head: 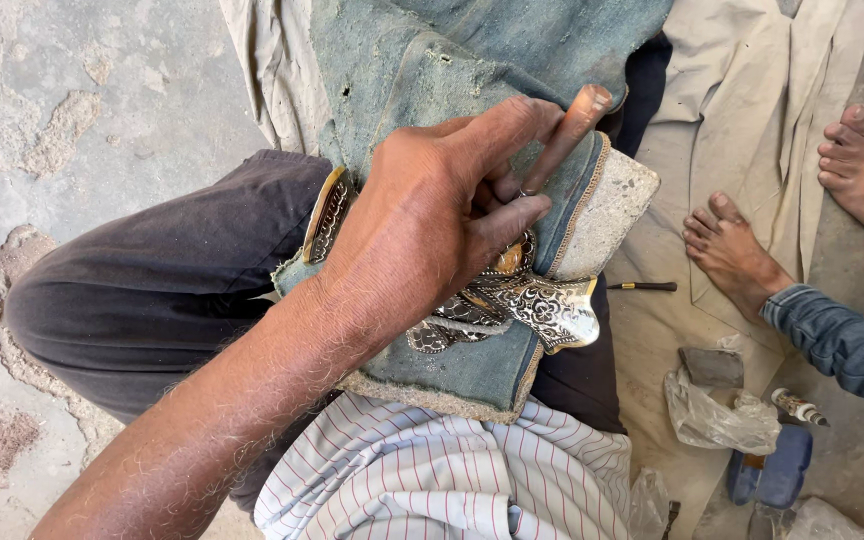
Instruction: The person sits on the floor and uses a hammer and chisel to shape and emboss a silver metal piece resting on a cloth-covered lap. The person repeatedly strikes the chisel to create patterns on the metal surface.
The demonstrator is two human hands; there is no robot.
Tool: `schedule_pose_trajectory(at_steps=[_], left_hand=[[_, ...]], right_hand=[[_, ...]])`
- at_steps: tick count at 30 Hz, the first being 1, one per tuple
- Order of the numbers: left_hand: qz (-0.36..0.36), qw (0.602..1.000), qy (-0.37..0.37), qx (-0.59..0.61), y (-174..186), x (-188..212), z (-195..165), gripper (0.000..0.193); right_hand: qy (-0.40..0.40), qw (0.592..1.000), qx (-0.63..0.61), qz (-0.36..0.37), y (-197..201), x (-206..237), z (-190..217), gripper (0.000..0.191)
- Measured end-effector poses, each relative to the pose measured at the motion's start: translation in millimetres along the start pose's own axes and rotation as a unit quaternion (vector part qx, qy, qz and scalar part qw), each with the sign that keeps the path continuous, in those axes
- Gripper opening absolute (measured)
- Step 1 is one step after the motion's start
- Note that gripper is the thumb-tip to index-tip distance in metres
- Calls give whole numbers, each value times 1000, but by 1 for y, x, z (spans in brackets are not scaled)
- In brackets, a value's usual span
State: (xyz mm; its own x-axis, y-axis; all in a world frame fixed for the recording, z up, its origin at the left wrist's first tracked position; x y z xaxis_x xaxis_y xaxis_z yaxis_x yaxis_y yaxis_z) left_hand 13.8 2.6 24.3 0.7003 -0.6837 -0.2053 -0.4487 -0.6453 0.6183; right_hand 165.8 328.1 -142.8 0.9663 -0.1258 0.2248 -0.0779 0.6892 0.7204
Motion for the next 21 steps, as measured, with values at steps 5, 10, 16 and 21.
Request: schedule_pose_trajectory(at_steps=[5,10,16,21], left_hand=[[10,1000,-9,14,-3,-1,0,50],[8,1000,-12,-8,-5,-1,0,50],[-4,999,-32,-11,-4,-2,-4,54],[-6,999,-42,-14,-1,-4,-8,55]], right_hand=[[-14,1000,-7,-6,-5,4,-1,31],[-10,1000,0,-2,8,5,-12,32],[-23,999,39,-15,55,20,-49,33],[-23,999,36,-21,59,33,-65,34]])
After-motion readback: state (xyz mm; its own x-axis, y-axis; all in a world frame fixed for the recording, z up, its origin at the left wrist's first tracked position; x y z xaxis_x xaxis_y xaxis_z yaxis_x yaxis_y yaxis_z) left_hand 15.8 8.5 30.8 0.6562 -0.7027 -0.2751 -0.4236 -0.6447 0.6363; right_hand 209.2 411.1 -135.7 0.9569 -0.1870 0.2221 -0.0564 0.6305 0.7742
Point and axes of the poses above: each hand's wrist, its own x-axis away from the middle knuckle, its own y-axis out of the back of the hand, z = x × y, the point moved 10 cm from there along -x, towards the middle knuckle, and after that the axes turned 12 degrees about -x, right-handed, at the moved point
